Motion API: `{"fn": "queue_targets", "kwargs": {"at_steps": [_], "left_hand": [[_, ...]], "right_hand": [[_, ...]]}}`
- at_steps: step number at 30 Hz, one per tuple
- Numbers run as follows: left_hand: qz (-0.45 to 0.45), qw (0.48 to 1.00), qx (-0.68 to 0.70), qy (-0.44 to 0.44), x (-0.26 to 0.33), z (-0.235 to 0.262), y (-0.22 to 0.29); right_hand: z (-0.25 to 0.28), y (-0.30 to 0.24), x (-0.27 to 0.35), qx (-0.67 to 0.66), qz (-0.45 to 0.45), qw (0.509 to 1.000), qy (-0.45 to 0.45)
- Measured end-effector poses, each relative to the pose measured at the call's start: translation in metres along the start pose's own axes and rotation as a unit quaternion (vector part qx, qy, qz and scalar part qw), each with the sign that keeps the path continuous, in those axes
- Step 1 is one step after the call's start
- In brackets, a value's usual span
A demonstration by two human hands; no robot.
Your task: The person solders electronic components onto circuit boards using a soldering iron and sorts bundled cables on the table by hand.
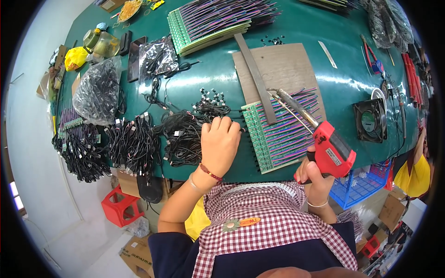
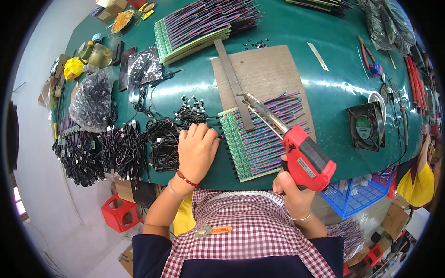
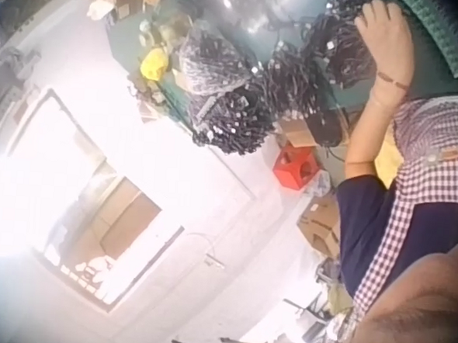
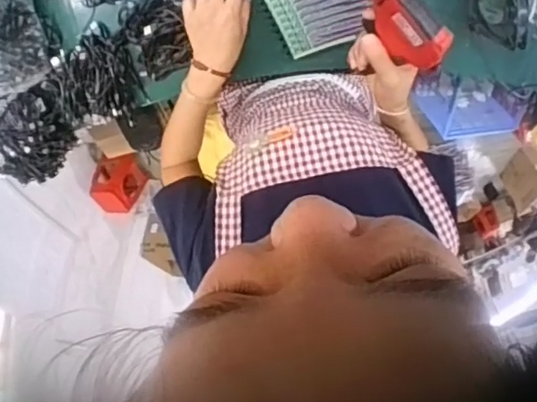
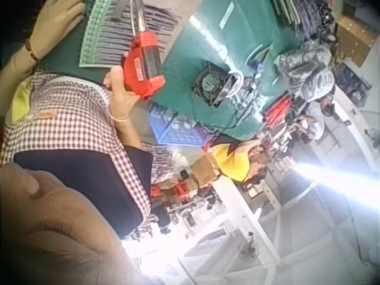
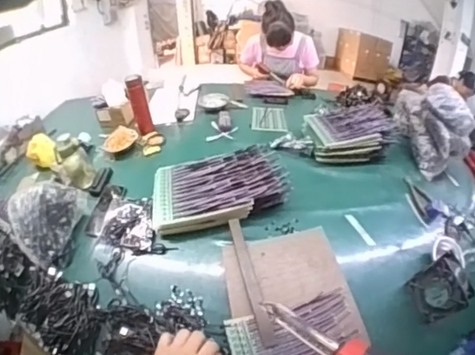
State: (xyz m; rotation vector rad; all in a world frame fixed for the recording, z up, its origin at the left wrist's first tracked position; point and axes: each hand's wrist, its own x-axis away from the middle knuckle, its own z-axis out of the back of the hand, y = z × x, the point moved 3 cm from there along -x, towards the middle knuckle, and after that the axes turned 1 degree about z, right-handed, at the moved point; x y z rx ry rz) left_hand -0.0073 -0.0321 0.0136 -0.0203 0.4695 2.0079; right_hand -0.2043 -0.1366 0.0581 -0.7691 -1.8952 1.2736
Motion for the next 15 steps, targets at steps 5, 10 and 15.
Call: {"fn": "queue_targets", "kwargs": {"at_steps": [5,10,15], "left_hand": [[0.110,0.977,0.163,0.078,0.006,0.025,-0.013],[0.121,0.936,0.327,0.054,0.009,0.041,0.004],[-0.055,0.973,0.202,0.102,0.003,0.055,0.028]], "right_hand": [[-0.004,-0.005,0.001,0.005,0.008,1.000,-0.007],[-0.030,-0.010,-0.011,0.127,0.018,0.988,-0.080],[-0.059,0.006,-0.018,0.148,0.042,0.982,-0.107]]}}
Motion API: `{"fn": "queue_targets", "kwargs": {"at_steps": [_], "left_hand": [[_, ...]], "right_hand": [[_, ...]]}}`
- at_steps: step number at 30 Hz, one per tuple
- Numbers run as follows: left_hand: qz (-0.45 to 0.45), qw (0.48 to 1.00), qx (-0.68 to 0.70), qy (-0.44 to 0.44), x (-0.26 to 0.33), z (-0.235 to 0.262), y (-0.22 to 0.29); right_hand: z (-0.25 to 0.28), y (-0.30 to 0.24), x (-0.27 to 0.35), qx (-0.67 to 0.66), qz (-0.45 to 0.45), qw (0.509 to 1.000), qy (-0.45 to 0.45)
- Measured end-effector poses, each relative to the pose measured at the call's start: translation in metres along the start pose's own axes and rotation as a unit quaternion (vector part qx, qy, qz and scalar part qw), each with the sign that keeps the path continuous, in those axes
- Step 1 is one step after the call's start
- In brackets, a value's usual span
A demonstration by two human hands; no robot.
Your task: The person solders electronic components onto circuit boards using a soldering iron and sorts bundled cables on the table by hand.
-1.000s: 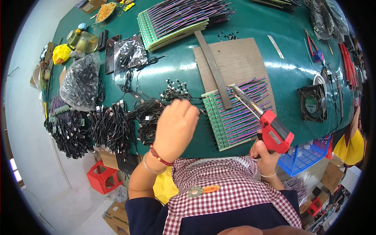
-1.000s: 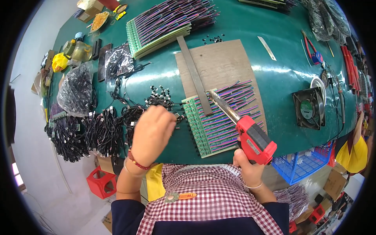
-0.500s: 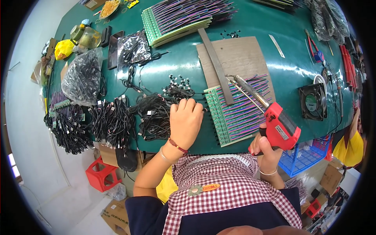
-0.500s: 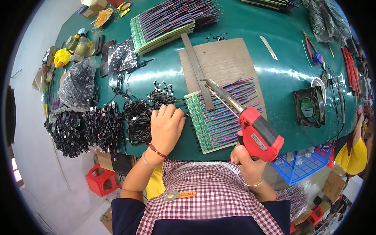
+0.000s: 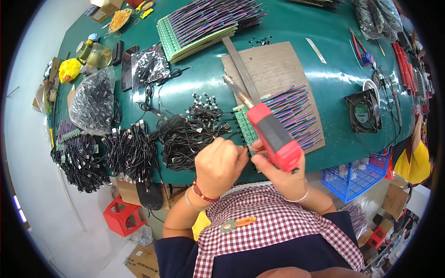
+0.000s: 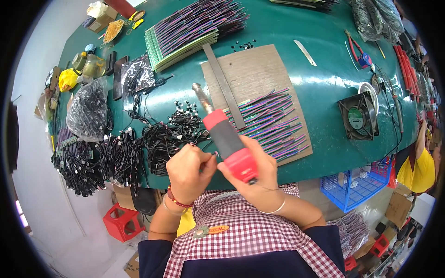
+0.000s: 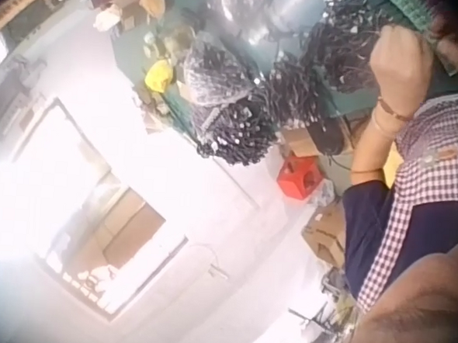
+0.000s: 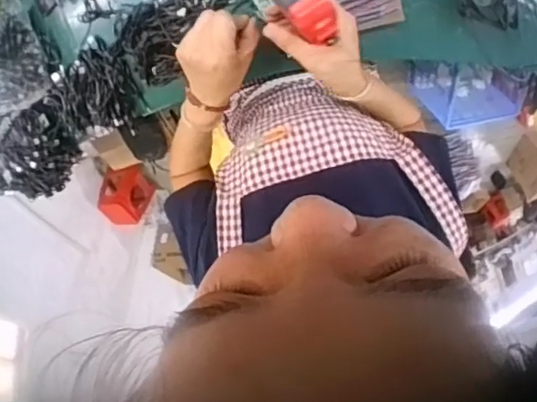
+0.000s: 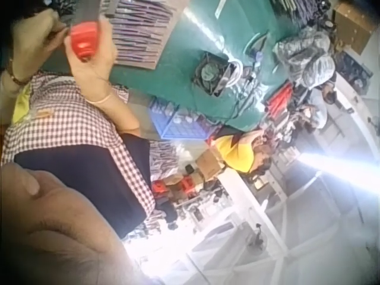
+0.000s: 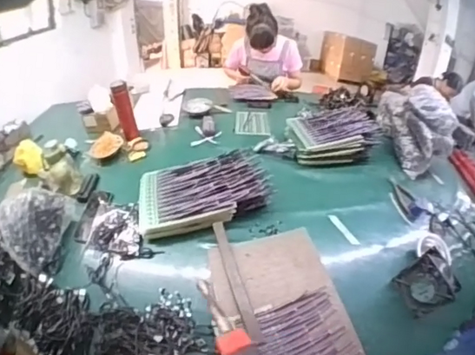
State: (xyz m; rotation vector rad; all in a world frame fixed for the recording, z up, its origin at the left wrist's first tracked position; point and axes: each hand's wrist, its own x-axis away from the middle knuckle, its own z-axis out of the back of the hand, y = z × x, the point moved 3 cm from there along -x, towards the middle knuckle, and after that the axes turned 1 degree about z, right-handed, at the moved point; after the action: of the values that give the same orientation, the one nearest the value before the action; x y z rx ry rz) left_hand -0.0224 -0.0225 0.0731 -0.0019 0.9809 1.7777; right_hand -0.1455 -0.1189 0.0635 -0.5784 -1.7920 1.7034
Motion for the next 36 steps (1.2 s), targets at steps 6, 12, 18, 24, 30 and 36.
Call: {"fn": "queue_targets", "kwargs": {"at_steps": [6,12,18,24,30,36], "left_hand": [[-0.052,0.999,-0.004,-0.008,0.002,0.003,0.011],[0.280,0.857,0.403,-0.161,0.009,0.003,-0.003],[0.296,0.889,0.329,-0.115,0.007,0.000,-0.008],[0.206,0.942,0.248,-0.096,0.003,-0.005,-0.003],[0.108,0.979,0.146,-0.089,-0.009,0.001,0.007],[0.192,0.974,0.093,-0.079,-0.017,-0.009,-0.027]], "right_hand": [[-0.005,-0.010,-0.005,0.145,0.144,0.978,0.029],[-0.001,-0.008,-0.018,-0.239,-0.126,0.961,-0.055],[0.001,-0.007,-0.013,-0.162,-0.032,0.986,0.013],[-0.002,-0.011,-0.011,-0.097,-0.069,0.993,0.004],[-0.002,-0.012,-0.012,-0.105,-0.070,0.992,0.013],[0.033,0.001,-0.001,-0.073,-0.098,0.989,0.085]]}}
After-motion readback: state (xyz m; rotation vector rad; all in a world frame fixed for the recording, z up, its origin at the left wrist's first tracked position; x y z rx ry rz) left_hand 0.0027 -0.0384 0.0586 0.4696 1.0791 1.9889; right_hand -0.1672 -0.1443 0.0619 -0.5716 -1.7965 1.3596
